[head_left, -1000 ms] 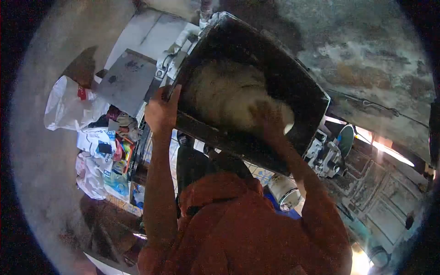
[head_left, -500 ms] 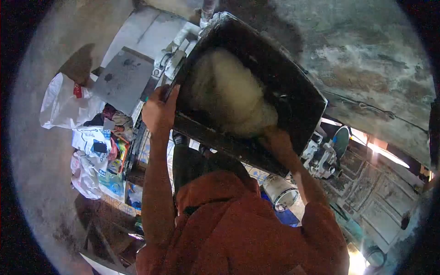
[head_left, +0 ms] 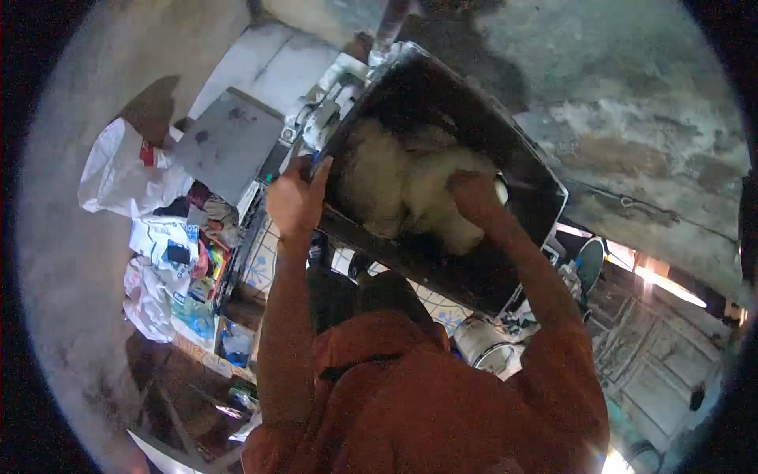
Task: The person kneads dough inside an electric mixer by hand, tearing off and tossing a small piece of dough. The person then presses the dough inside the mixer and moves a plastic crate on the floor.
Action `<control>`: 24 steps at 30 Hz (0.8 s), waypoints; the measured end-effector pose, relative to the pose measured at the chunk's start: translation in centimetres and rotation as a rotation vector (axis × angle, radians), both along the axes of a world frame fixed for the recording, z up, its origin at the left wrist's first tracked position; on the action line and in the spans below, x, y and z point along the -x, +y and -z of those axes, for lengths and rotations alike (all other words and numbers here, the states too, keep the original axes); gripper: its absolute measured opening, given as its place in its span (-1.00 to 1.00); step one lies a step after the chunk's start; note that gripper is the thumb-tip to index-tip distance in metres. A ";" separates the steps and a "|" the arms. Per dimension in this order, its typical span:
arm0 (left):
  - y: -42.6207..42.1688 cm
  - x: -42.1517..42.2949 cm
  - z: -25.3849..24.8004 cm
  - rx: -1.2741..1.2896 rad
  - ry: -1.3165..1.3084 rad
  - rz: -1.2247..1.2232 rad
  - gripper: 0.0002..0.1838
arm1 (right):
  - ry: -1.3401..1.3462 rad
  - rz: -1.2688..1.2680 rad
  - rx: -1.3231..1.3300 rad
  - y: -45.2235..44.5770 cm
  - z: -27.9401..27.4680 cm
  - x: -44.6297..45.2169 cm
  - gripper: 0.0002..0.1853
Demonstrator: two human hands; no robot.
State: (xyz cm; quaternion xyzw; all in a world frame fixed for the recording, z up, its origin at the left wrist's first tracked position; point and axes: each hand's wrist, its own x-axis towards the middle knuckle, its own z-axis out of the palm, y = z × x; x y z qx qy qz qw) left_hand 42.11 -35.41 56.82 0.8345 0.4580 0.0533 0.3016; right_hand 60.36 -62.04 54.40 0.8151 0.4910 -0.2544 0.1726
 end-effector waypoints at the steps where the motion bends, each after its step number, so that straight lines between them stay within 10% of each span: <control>1: 0.2 0.3 1.5 -0.009 -0.010 0.008 -0.44 | -0.006 0.061 -0.253 -1.3 -1.4 0.5 -0.69; 3: 0.2 0.4 1.7 0.006 -0.013 0.022 -0.44 | 0.003 0.149 -0.477 -4.0 -4.3 2.0 -0.73; 5: 0.1 -0.1 1.0 0.057 0.001 -0.003 -0.48 | -0.046 0.560 -0.153 -5.3 -6.9 2.3 -0.75; 24: 0.1 -0.2 0.6 0.056 -0.007 0.018 -0.52 | 0.179 0.638 -0.326 -11.0 -1.5 8.3 -0.72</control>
